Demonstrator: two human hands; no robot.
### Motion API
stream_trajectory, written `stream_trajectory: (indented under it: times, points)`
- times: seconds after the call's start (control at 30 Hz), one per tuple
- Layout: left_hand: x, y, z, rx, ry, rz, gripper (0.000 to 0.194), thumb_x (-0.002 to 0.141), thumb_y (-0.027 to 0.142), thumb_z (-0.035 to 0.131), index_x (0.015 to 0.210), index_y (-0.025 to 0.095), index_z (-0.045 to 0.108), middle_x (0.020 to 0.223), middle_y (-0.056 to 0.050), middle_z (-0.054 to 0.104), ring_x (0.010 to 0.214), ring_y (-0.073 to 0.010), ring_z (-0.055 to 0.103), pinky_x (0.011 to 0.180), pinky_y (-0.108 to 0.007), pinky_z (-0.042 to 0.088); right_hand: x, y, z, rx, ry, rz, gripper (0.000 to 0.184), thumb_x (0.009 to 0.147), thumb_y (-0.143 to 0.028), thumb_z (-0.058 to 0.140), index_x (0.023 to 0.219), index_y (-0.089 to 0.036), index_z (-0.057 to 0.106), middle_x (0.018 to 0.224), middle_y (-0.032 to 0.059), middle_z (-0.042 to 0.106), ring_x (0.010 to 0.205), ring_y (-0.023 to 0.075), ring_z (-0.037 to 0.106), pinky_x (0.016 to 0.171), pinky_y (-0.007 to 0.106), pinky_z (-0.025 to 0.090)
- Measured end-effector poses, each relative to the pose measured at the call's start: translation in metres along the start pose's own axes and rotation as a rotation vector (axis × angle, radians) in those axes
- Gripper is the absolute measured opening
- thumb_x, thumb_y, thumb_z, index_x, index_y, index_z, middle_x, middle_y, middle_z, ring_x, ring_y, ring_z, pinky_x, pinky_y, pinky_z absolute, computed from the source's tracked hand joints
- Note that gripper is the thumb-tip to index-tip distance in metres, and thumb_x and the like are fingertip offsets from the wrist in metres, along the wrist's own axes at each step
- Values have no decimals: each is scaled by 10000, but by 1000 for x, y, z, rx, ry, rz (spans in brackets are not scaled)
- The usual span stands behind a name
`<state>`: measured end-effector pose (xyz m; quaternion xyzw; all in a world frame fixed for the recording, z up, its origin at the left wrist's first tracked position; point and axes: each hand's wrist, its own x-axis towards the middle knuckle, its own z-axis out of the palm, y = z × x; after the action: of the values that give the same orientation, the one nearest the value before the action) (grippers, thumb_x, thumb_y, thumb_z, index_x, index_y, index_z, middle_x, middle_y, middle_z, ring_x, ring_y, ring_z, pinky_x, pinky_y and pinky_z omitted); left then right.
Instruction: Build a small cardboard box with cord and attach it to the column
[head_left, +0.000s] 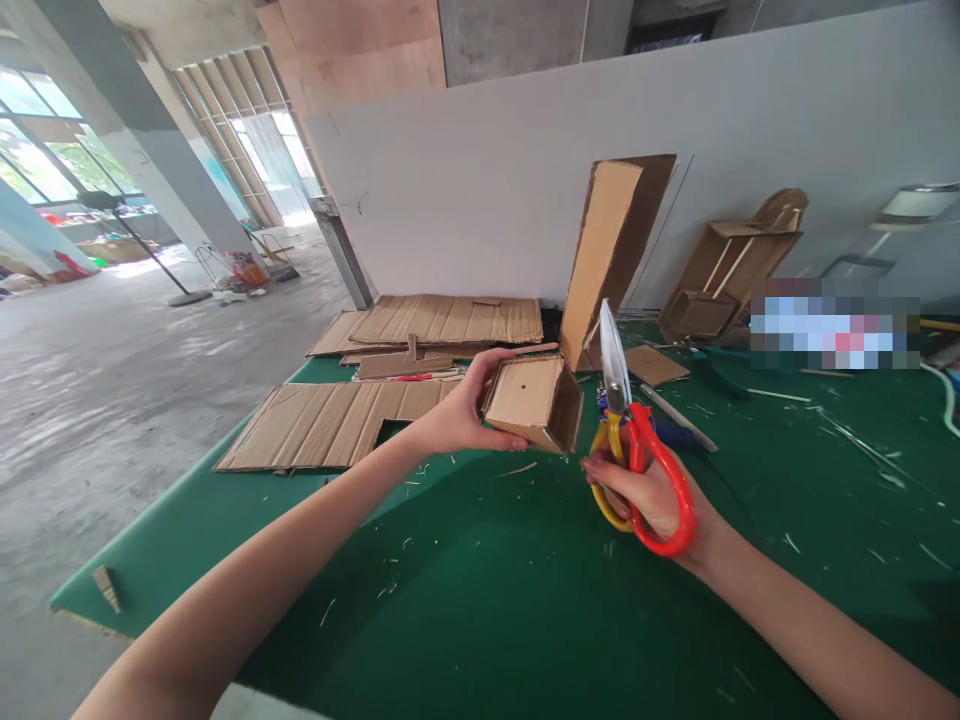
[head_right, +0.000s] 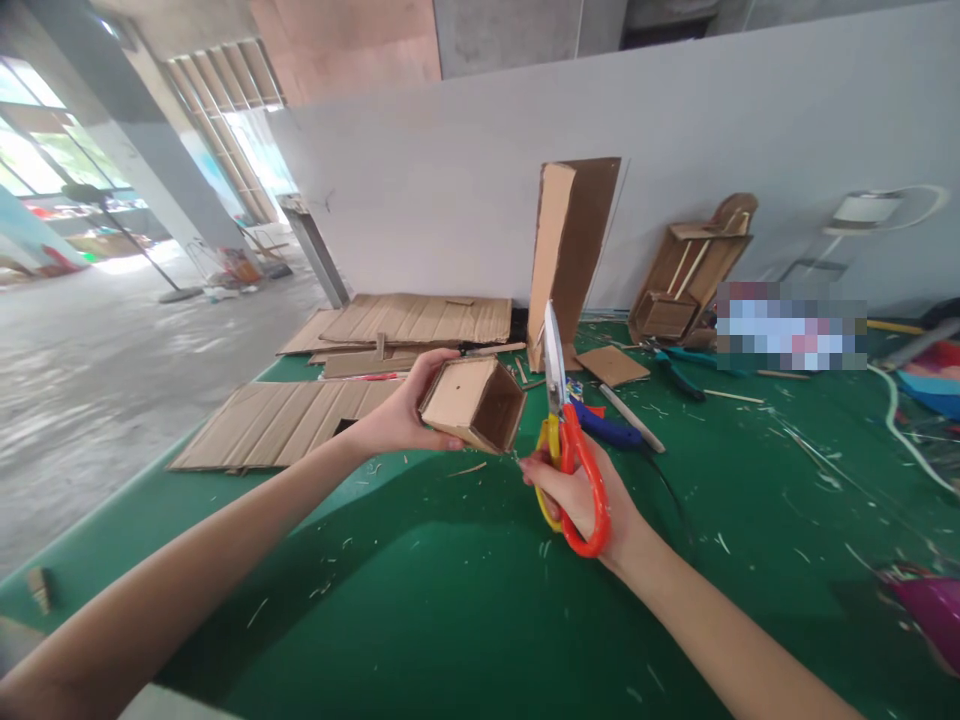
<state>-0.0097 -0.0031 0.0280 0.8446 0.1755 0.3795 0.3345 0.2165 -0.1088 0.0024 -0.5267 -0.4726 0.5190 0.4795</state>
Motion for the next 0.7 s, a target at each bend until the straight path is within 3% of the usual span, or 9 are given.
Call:
stream_trajectory:
  times: [0.1,0.2,0.27,0.37,0.53,0.7]
  points:
    - [-1,-13,-8,130,151,-18,903,605,315,844,1313,296,284,1290,-127,445,1157,-305,518,891,-461,511,0,-5,-5,-265,112,-64,285,682,-385,681,784,-228,467,598,-50,562,377,100,483,357,251,390]
    - [-2,-24,-14,250,271,-9,889,605,305,834,1287,275,265,1228,-114,435,1107,-281,516,861,-438,501,2,-8,-16,-578,235,-178,227,691,-361,628,814,-226,492,727,31,661,583,193,647,518,316,507]
    - [-3,-28,-15,331,333,5,877,598,298,832,1266,265,264,1198,-103,432,1090,-272,510,860,-434,490,4,-8,-23,-738,304,-254,230,678,-343,620,838,-227,501,793,74,701,705,245,688,604,343,526]
    - [-5,-28,-11,422,413,6,872,615,318,823,1265,263,244,1176,-92,439,1073,-265,512,851,-432,483,8,-8,-30,-906,380,-320,255,681,-381,627,851,-231,510,794,98,714,725,281,695,594,349,515]
    - [-6,-24,-7,520,522,53,975,579,404,852,1317,276,227,1251,-100,407,1133,-290,488,924,-477,452,7,-12,-33,-859,297,-213,347,727,-548,616,822,-235,499,770,80,714,643,245,686,525,319,500]
    - [-6,-23,-6,575,596,75,959,572,407,859,1299,278,247,1190,-75,415,1079,-271,502,897,-467,459,-4,-20,-28,-786,88,-212,314,807,-509,563,908,-223,484,837,81,723,700,217,700,578,303,534]
